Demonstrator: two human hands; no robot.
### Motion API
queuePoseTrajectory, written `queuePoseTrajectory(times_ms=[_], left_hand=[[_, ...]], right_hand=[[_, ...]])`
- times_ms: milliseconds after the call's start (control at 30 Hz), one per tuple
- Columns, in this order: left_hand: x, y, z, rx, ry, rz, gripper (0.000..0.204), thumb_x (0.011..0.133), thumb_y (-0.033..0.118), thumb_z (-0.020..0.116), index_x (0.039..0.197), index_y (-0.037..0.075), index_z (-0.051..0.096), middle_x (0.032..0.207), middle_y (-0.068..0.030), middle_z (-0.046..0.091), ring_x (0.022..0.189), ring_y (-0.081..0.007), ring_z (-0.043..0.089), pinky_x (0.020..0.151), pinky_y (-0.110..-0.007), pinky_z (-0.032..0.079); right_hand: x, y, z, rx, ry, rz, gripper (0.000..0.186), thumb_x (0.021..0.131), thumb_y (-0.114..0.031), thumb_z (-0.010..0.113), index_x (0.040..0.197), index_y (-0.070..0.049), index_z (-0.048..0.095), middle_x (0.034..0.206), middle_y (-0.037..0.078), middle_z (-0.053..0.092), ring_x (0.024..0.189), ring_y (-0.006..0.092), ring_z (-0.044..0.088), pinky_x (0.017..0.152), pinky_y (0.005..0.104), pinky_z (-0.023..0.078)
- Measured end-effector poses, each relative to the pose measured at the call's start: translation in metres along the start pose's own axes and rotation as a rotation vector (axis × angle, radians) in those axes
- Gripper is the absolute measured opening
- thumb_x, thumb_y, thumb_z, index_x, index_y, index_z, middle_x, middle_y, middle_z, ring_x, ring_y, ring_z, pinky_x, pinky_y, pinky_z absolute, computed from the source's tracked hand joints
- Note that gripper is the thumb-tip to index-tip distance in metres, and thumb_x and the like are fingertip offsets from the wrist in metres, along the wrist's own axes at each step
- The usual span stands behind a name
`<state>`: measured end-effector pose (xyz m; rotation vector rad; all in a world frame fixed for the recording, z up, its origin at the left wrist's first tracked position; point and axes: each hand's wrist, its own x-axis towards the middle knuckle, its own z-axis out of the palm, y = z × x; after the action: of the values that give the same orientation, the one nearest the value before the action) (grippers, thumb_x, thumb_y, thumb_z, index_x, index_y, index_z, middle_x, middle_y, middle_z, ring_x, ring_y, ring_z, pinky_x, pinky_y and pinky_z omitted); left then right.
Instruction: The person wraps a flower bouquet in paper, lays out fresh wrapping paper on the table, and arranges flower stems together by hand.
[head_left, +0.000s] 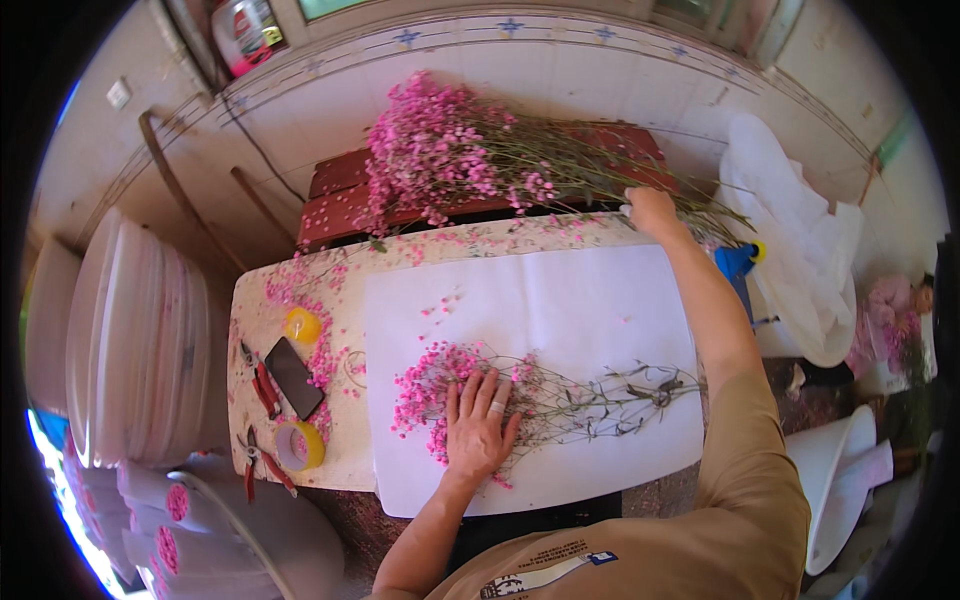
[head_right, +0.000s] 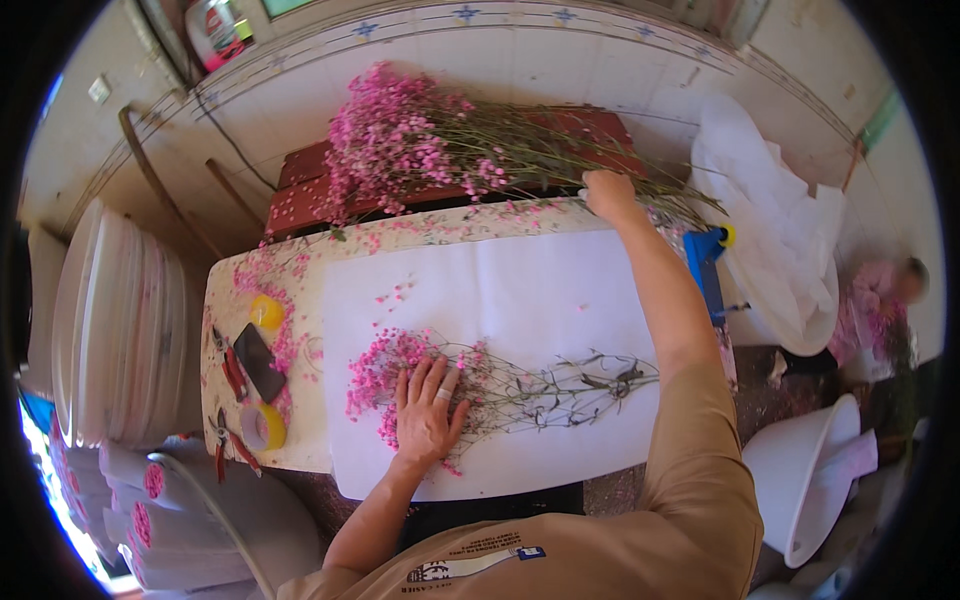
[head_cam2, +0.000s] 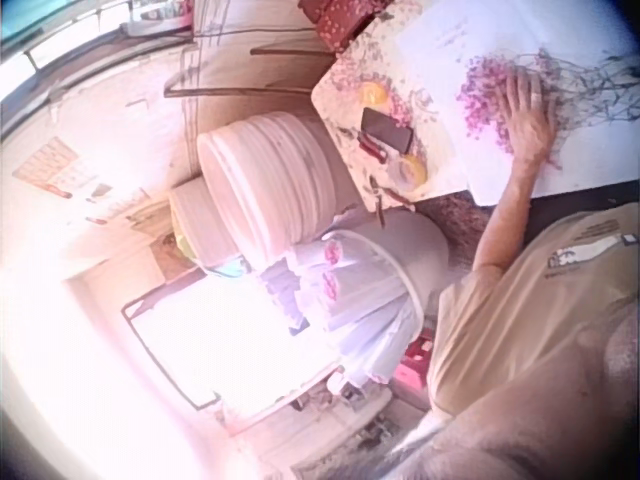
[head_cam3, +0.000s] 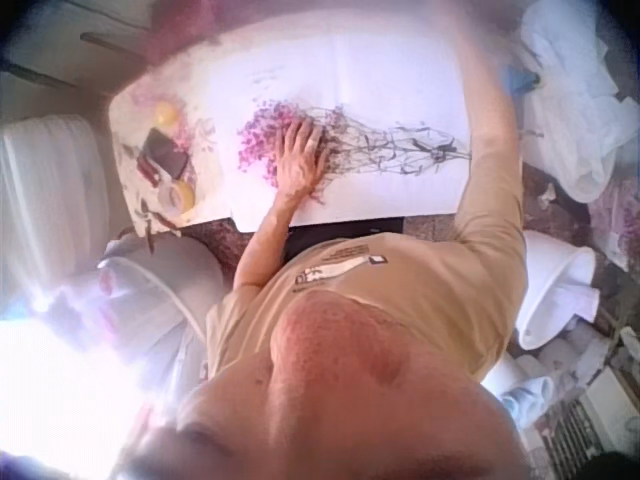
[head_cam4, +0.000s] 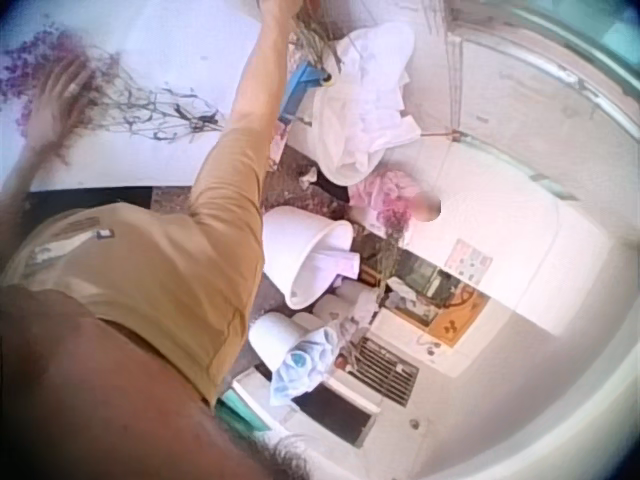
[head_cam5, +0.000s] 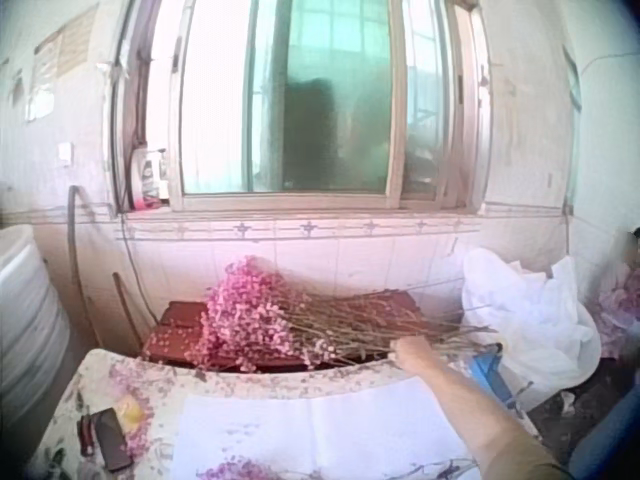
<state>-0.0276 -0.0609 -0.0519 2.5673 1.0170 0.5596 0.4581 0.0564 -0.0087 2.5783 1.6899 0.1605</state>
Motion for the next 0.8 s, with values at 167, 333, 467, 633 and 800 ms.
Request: queuePoseTrajectory(times_ms=[167, 333, 467, 633, 800], left_hand=[[-0.001, -0.003, 0.000, -0.038, 0.013, 0.011, 0.051, 0.092, 0.031, 0.069, 0.135, 0.006, 0.060, 0.150, -0.0139, 0.050, 0.142, -0.0356, 0.041, 0.119, -0.059, 0.026], [-0.004, -0.004, -0.005, -0.038, 0.025, -0.007, 0.052, 0.091, 0.030, 0.068, 0.136, 0.006, 0.059, 0.149, -0.0144, 0.051, 0.141, -0.0358, 0.042, 0.118, -0.059, 0.026], [0.000, -0.001, 0.002, -0.043, 0.068, 0.035, 0.051, 0.091, 0.029, 0.068, 0.136, 0.005, 0.059, 0.148, -0.0149, 0.052, 0.140, -0.0361, 0.043, 0.118, -0.058, 0.027], [-0.008, -0.009, 0.002, -0.076, 0.107, 0.023, 0.050, 0.092, 0.030, 0.068, 0.135, 0.006, 0.061, 0.148, -0.0143, 0.052, 0.142, -0.0358, 0.042, 0.119, -0.057, 0.026], [-0.002, 0.000, 0.006, -0.092, 0.115, 0.074, 0.049, 0.092, 0.030, 0.068, 0.134, 0.006, 0.061, 0.147, -0.0145, 0.052, 0.141, -0.0360, 0.042, 0.119, -0.058, 0.026]], right_hand=[[0.025, 0.013, -0.035, 0.348, 0.237, 0.000, 0.021, 0.091, -0.027, 0.069, 0.099, -0.008, 0.071, 0.094, 0.020, 0.072, 0.090, 0.0414, 0.068, 0.079, 0.0502, 0.053], [0.021, -0.023, -0.190, 0.338, 0.425, -0.208, 0.023, 0.090, -0.028, 0.072, 0.098, -0.006, 0.072, 0.091, 0.020, 0.071, 0.085, 0.0406, 0.067, 0.076, 0.0471, 0.052], [0.033, -0.026, -0.185, 0.085, 0.090, -0.299, 0.025, 0.088, -0.027, 0.074, 0.098, -0.005, 0.070, 0.092, 0.021, 0.070, 0.087, 0.0426, 0.066, 0.076, 0.0476, 0.052], [0.007, -0.042, -0.142, 0.189, -0.003, -0.096, 0.021, 0.091, -0.024, 0.069, 0.095, -0.004, 0.067, 0.092, 0.020, 0.071, 0.085, 0.0364, 0.067, 0.076, 0.0487, 0.051], [-0.005, -0.001, -0.162, 0.339, 0.169, -0.297, 0.026, 0.096, -0.025, 0.066, 0.085, -0.002, 0.061, 0.070, 0.011, 0.063, 0.059, 0.0195, 0.059, 0.060, 0.0408, 0.048]])
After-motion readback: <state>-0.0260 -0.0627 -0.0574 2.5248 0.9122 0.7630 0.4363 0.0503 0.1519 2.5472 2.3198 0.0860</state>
